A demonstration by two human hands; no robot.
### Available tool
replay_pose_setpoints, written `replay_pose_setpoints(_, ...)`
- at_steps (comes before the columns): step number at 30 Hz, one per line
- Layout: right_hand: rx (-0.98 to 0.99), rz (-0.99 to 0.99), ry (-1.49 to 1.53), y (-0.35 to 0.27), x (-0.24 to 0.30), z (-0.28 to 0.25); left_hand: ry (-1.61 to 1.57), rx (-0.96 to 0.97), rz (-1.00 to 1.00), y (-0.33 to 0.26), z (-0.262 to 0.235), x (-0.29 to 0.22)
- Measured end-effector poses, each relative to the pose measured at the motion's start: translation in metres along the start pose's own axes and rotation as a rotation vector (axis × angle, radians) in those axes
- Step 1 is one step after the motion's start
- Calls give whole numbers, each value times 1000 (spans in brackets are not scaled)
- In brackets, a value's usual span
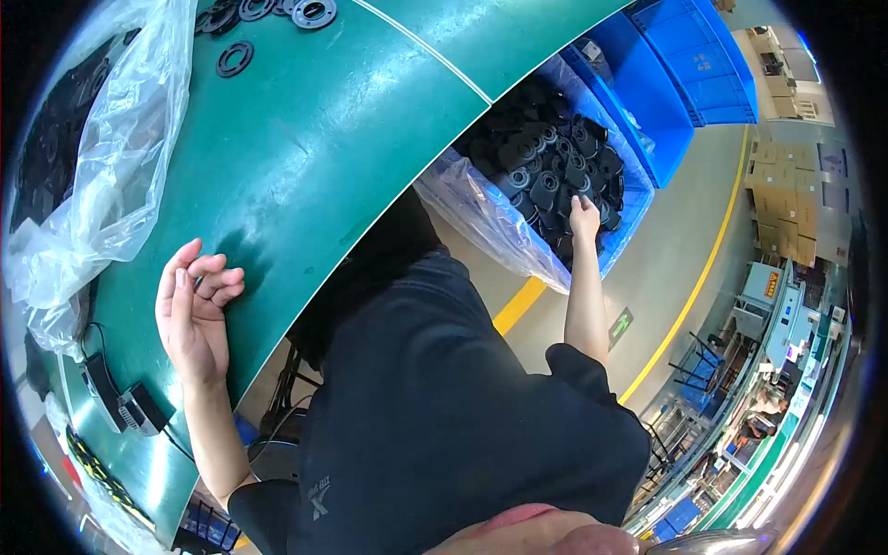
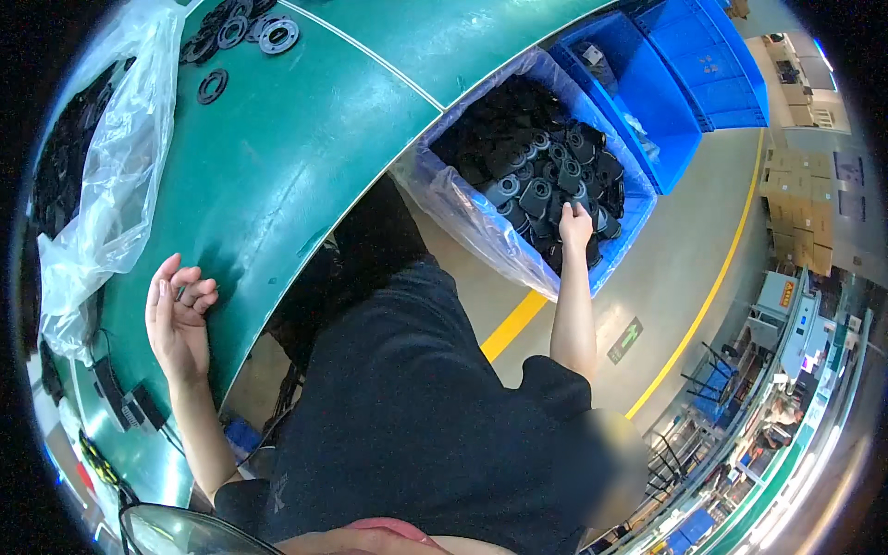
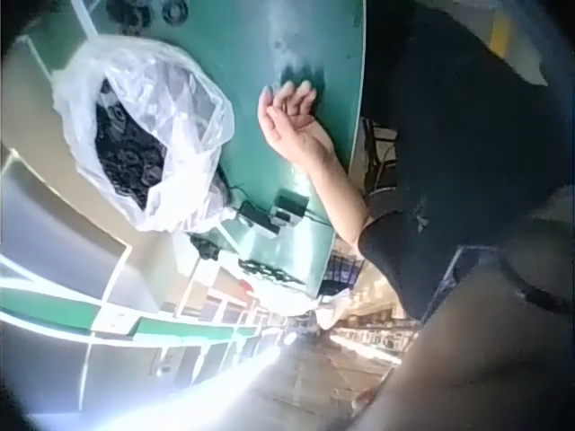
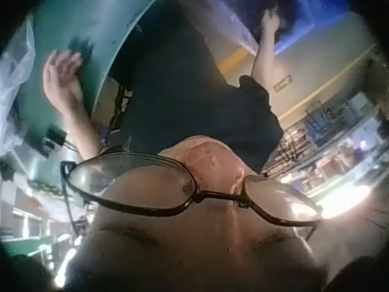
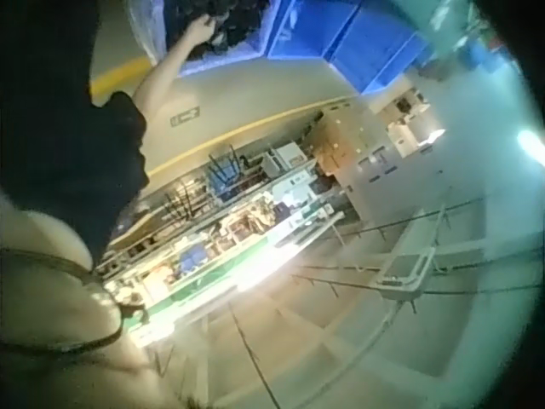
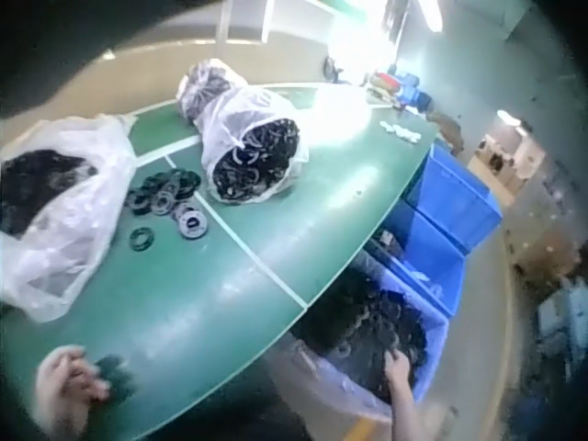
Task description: Assembling circular plastic rings onto a black plastic base and moving a bin of finished components.
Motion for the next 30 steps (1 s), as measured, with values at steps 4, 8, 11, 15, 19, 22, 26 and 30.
replay_pose_setpoints(4,-172,-353,-322,-28,26,6,5,-6,-8,-3,-3,0)
replay_pose_setpoints(8,-151,-523,-342,-38,28,29,31,8,-6,0,-1,1)
replay_pose_setpoints(11,-114,-525,-295,-32,32,32,36,9,-10,3,1,3)
replay_pose_setpoints(15,-144,-530,-377,-18,20,26,35,15,-19,5,-1,2)
replay_pose_setpoints(19,-178,-491,-540,-42,51,30,96,-59,-39,-8,-10,-8)
replay_pose_setpoints(22,-96,-536,-291,-65,85,9,79,-23,-107,-3,2,-5)
replay_pose_setpoints(26,223,-437,358,-113,182,-12,26,77,-133,4,8,1)
replay_pose_setpoints(30,309,-787,552,-192,319,-47,-13,87,-96,-9,3,0)
Point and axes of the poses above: each hand's wrist, its own y-axis towards the middle knuckle, its own z-axis out of the palm, x = y × z, the point moved 5 cm from there along y, towards the middle knuckle, and after that the axes turned 6 degrees about z, right-handed, at the moved point
